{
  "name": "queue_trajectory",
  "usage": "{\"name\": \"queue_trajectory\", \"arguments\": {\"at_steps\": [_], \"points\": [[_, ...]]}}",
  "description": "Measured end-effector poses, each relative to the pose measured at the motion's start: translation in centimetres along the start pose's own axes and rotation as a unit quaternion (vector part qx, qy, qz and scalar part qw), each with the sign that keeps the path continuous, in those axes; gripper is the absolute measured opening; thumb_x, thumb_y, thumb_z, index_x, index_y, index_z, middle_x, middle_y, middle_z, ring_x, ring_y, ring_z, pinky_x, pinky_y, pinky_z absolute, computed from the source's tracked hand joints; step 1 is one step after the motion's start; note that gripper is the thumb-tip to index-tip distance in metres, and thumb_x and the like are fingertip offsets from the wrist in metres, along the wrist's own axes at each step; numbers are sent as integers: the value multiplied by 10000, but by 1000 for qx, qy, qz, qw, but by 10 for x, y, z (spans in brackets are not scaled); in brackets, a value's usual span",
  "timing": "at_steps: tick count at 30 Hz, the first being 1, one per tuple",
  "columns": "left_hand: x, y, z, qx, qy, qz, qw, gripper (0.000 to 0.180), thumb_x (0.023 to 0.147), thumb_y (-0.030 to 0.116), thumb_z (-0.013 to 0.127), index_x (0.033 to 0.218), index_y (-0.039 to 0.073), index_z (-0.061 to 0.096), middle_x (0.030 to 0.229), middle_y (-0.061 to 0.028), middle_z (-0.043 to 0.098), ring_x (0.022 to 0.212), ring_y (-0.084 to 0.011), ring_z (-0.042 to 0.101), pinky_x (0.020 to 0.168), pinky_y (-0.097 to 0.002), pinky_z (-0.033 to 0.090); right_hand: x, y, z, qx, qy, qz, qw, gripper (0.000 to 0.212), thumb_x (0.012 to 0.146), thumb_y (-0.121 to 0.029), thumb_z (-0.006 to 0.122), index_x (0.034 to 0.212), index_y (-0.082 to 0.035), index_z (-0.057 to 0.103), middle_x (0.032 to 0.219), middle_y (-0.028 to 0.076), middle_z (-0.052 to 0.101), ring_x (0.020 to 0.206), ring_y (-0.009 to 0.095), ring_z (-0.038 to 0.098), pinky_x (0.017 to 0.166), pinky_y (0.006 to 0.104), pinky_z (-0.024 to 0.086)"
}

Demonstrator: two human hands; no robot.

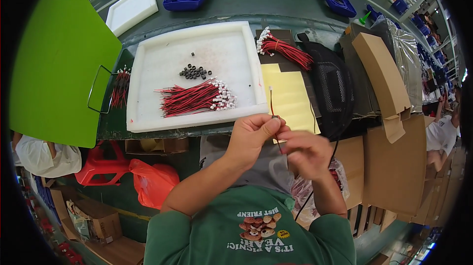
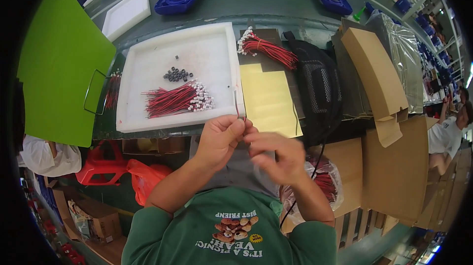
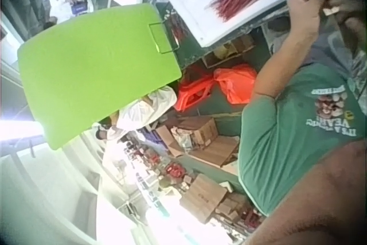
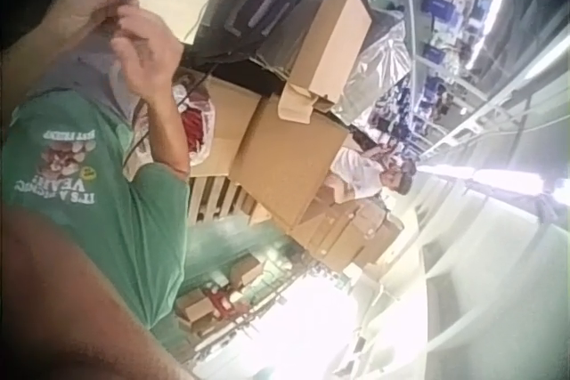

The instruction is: The person assembles electronic components by hand, inserting red wires into black housings.

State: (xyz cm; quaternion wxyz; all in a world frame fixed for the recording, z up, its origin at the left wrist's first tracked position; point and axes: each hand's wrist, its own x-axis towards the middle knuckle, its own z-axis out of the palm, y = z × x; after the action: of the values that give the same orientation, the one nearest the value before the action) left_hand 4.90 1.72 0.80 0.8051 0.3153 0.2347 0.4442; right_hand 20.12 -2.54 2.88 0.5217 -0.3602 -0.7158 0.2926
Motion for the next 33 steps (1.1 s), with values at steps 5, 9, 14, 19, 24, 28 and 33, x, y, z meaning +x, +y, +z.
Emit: {"name": "queue_trajectory", "arguments": {"at_steps": [5,9,14,19,24,28,33], "points": [[26,-15,7,23,33,-70,997,181,838,135,545,907,-29,572,797,-92,610,686,-133,579,686,-263,486,65,46,-39,-319,-25,13,947,263,759,35,470,975,-61,585,897,116,566,720,200,574,605,257,469],[42,-38,5,23,64,-85,994,199,869,147,490,902,-36,560,858,-111,606,743,-153,589,708,-265,487,91,93,-41,-545,-173,-2,820,349,710,-32,497,1024,-153,590,959,66,554,894,236,528,697,304,465],[43,-54,0,35,62,-30,997,205,883,121,455,882,-56,559,860,-110,603,772,-159,587,734,-257,476,103,114,-46,-583,-248,15,774,333,703,-62,514,1007,-166,599,935,23,544,904,200,504,695,308,462],[42,-52,1,37,64,-34,997,208,883,118,452,881,-61,558,868,-112,603,788,-160,585,752,-257,468,114,113,-57,-589,-250,-8,769,228,685,-89,546,895,-126,630,876,10,544,844,189,508,676,299,460],[43,-54,1,57,62,-47,995,205,883,156,461,881,-21,564,915,-118,603,843,-182,582,779,-282,452,124,111,-68,-536,-220,-75,812,76,643,-90,554,708,-73,592,776,31,533,793,215,513,647,316,454],[43,-54,3,61,67,-57,994,205,882,155,462,894,-23,565,914,-115,605,844,-180,582,786,-282,450,120,80,-93,-534,-116,-83,833,100,642,-99,612,664,-46,530,776,35,545,763,248,510,645,329,438],[31,-43,9,122,77,-43,989,214,859,172,513,920,-13,601,858,-69,620,743,-100,564,656,-219,440,97,30,-112,-376,66,-30,924,110,648,-15,605,679,-25,499,767,53,561,701,166,529,632,260,432]]}}
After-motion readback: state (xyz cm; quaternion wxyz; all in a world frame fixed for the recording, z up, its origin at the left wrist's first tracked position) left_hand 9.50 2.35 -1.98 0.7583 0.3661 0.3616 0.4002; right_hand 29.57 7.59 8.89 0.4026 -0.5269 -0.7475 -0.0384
